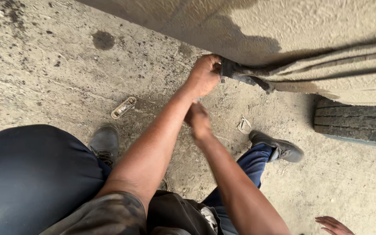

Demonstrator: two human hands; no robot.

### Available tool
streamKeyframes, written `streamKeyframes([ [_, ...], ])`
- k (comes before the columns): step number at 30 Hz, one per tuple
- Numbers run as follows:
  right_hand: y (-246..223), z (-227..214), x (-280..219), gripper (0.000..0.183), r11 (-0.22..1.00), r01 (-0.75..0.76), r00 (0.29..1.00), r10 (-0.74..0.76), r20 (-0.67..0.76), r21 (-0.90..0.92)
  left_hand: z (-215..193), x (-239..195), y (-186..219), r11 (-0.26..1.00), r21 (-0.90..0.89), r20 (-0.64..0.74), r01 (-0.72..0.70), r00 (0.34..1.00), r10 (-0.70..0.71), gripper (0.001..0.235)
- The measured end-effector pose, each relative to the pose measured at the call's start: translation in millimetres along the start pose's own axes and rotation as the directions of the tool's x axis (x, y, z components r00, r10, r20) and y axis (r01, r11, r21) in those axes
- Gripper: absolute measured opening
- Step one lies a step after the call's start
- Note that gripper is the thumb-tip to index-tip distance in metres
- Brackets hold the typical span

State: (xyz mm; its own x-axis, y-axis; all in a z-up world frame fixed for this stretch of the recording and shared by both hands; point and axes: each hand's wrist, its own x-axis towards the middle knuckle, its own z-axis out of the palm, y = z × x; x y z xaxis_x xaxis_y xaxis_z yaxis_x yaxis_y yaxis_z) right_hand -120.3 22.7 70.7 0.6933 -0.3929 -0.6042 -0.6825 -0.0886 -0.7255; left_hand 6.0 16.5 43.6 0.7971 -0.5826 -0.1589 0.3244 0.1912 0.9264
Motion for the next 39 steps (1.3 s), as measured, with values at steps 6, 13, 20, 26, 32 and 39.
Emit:
streamKeyframes([
  [6, 2, 11, 20, 0.046, 0.862, -0.133, 0.945, -0.038, 0.325, 0.489, -14, 2, 23, 0.969, 0.241, 0.083, -0.044, 0.996, 0.025, 0.028],
  [13, 50, -10, 19, 0.044, 0.956, -0.087, 0.993, 0.06, 0.103, 0.279, -14, -12, 1, 0.979, 0.202, -0.075, -0.011, 0.997, 0.027, 0.027],
  [20, 56, -130, 22, 0.038, 0.857, -0.056, 0.966, -0.084, -0.246, -0.513, 19, -13, -19, 0.969, -0.053, -0.122, -0.239, 0.965, 0.232, 0.034],
  [26, 3, -200, 46, 0.046, 0.361, -0.029, 0.841, -0.496, -0.218, -0.932, 31, -12, -29, 0.94, -0.062, -0.163, -0.335, 0.933, 0.322, 0.032],
  [32, 34, -186, 71, 0.047, 0.505, -0.064, 0.854, -0.418, -0.309, -0.861, 43, 2, -61, 0.876, -0.324, -0.243, -0.357, 0.926, 0.288, 0.032],
  [39, 16, -87, 20, 0.043, 0.69, -0.14, 0.882, -0.239, -0.406, -0.71, 20, 3, -25, 0.954, -0.227, -0.11, -0.197, 0.978, 0.176, 0.034],
])
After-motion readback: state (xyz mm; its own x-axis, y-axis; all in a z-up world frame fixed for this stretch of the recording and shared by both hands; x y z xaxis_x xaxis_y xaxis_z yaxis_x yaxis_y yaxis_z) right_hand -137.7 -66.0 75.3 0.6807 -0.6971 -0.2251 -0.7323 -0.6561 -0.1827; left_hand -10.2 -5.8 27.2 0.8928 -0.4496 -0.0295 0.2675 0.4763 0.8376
